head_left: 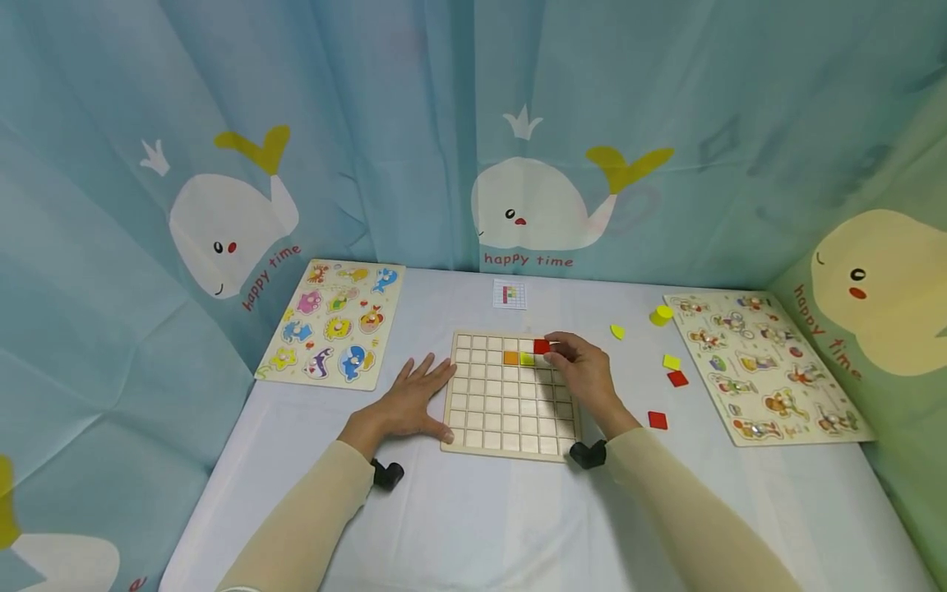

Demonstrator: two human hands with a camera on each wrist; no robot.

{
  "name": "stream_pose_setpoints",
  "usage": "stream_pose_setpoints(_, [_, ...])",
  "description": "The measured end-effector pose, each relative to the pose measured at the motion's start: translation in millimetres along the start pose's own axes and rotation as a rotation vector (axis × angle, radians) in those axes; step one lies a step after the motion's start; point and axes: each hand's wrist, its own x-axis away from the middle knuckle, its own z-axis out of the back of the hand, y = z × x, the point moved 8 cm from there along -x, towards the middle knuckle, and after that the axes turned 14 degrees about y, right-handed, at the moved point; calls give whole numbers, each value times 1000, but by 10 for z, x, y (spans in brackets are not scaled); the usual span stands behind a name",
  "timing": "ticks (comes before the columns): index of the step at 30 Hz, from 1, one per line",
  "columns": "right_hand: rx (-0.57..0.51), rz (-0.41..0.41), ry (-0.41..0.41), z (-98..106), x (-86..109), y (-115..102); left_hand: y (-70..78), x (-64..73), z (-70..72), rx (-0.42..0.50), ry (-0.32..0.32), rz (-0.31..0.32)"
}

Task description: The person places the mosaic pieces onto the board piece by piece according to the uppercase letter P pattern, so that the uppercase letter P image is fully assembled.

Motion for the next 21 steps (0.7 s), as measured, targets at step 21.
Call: stream_pose_setpoints(21, [-49, -28, -45, -523, -25, -178, -14, -12, -6, 13, 7, 4])
